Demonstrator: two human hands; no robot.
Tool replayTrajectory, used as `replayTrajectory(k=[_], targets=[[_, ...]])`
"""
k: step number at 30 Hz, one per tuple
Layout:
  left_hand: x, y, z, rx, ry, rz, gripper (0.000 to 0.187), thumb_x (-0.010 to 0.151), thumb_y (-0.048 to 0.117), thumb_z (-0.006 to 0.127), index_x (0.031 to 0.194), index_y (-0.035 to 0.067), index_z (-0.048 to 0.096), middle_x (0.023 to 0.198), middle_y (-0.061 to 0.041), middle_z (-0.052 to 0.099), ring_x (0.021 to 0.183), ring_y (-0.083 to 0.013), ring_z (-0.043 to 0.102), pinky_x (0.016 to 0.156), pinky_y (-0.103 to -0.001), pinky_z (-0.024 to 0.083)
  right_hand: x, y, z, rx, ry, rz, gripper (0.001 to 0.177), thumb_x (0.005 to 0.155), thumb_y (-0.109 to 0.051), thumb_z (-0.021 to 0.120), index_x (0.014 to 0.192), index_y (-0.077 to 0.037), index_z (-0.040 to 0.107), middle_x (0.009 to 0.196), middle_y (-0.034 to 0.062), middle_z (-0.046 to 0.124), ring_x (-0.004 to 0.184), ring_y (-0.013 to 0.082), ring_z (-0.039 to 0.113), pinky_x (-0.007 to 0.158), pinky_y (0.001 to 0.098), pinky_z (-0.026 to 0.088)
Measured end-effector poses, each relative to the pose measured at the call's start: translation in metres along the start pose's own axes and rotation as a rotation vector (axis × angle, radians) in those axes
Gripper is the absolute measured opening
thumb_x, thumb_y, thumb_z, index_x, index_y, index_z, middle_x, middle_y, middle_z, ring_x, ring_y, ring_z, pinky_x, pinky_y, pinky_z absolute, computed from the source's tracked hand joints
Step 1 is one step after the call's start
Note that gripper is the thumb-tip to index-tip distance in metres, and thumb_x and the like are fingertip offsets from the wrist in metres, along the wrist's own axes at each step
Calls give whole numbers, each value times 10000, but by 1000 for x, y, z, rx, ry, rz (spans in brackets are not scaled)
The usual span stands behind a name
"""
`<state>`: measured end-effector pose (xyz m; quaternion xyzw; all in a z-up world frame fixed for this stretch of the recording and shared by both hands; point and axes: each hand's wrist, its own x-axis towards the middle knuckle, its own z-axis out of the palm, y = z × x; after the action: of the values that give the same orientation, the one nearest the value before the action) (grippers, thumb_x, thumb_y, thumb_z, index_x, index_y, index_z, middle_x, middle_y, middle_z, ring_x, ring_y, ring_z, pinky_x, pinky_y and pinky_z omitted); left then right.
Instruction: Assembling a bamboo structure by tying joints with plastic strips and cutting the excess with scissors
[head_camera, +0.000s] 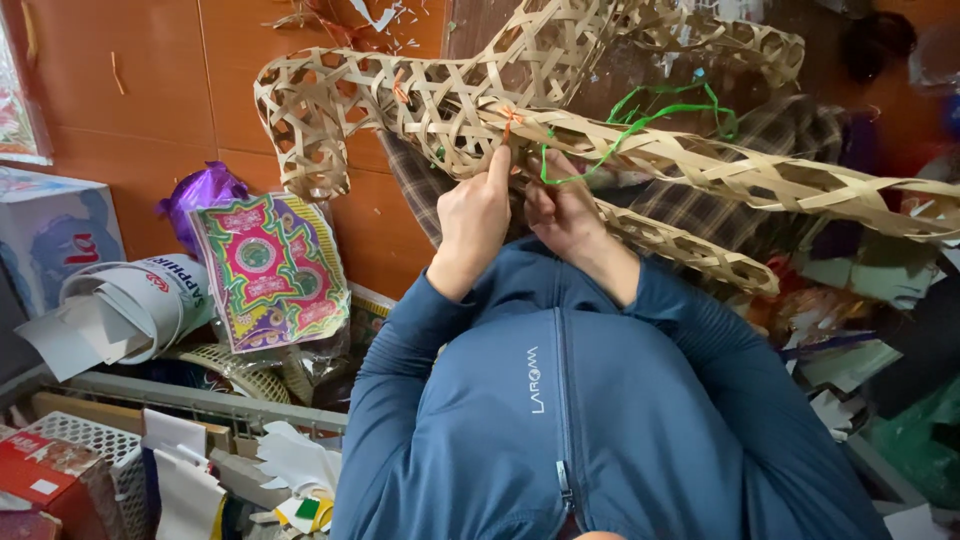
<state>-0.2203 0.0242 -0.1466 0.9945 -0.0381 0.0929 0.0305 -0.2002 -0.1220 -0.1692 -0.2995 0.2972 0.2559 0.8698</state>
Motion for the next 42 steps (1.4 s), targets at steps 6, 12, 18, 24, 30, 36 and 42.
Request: replayTrajectory(k=[6,12,18,24,30,36,42], targets=[[8,-2,13,113,-125,-21,141,1008,336,644,1028,223,561,554,27,632,487,-226,709,496,-409,596,-1,-1,-8,-149,-137,-11,386,1025,3,713,1368,-24,539,658,4,551,415,100,468,397,213,346],[18,-17,7,-44,7,94,111,947,290,685,1015,215,639,620,21,637,534,-231,717,495,-373,575,-43,-47,44,-942,-83,-63,442,955,-81,664,1391,-73,588,661,125,760,406,216,657,435,325,431],[22,-3,-13,-109,175,13,71,1040,269,610,989,227,584,685,18,598,615,-183,705,586,-297,590,-74,-71,36,-1742,-333,-1437,220,982,-57,813,1168,-165,862,1146,54,774,944,249,715,845,369,567],[16,-2,-6,-188,212,-50,11,1081,205,556,1074,206,549,649,18,589,580,-171,693,593,-282,590,-47,-105,65,-2152,-320,-1720,77,1124,-144,701,1071,-144,756,1136,46,659,1075,226,584,912,361,371],[21,-10,-29,-754,-50,-202,168,1159,279,487,1087,128,468,791,-205,651,818,-464,732,689,-555,576,-25,-117,85,-2167,-625,-1555,254,1107,-238,734,892,-142,638,950,9,601,924,216,580,842,378,395],[34,-17,-7,-943,97,-282,87,1086,205,602,1030,157,556,1048,-110,583,985,-462,680,752,-546,592,36,-85,74,-2149,-484,-1306,253,1176,-292,593,952,-190,648,831,-8,626,833,254,675,754,411,439],[133,-20,-58,-981,430,-7,78,1042,-20,524,1065,55,527,918,-82,610,714,-190,558,616,-334,509,35,-136,112,-1459,-401,-1135,421,1253,-340,491,1062,-7,663,850,52,591,668,132,425,586,278,352]])
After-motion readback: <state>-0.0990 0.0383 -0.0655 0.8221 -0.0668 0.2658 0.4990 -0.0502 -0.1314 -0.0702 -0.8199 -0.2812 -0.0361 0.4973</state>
